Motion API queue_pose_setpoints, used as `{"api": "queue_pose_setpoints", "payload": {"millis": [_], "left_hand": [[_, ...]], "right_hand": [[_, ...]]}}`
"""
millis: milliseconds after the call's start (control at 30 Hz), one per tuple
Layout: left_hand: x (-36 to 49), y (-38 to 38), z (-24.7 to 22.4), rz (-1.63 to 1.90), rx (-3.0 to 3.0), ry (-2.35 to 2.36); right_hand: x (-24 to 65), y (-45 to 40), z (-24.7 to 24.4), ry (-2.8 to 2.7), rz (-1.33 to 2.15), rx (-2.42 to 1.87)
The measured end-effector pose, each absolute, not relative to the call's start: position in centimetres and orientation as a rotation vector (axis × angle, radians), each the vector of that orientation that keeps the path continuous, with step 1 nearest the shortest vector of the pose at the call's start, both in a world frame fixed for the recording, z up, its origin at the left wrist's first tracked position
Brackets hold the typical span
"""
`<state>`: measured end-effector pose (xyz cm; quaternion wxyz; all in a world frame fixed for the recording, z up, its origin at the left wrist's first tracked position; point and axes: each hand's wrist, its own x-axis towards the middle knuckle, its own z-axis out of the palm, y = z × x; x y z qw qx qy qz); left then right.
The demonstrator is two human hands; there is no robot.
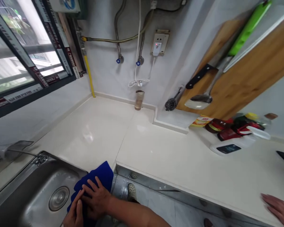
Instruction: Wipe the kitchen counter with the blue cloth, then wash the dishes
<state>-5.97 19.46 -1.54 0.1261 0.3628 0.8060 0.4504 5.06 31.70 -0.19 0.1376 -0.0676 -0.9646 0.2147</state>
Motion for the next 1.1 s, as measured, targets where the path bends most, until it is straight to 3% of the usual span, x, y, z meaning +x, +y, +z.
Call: {"api": "queue_pose_setpoints", "payload": {"millis": [533, 733, 867, 1000, 1100], "left_hand": [[-2.2, 21.1, -5.2, 1.025, 1.682, 2.523], [-1.5, 21.1, -4.1, 0.982, 1.635, 2.566], [-1.0, 20.7, -3.0, 0.857, 1.666, 2.607], [-0.5, 19.5, -2.7, 0.728, 1.745, 2.662], [-0.4, 19.1, -2.6, 0.669, 1.756, 2.689]], "right_hand": [[6.1, 33.7, 1.1, -2.960, 0.553, -0.083], [7.1, 35.0, 0.3, -2.853, 0.821, -0.023], [10.7, 38.9, -0.9, -2.550, 0.815, -0.365], [17.0, 44.2, -2.2, -2.431, 0.541, -0.784], [21.8, 46.6, -3.6, -2.559, 0.341, -0.862]]}}
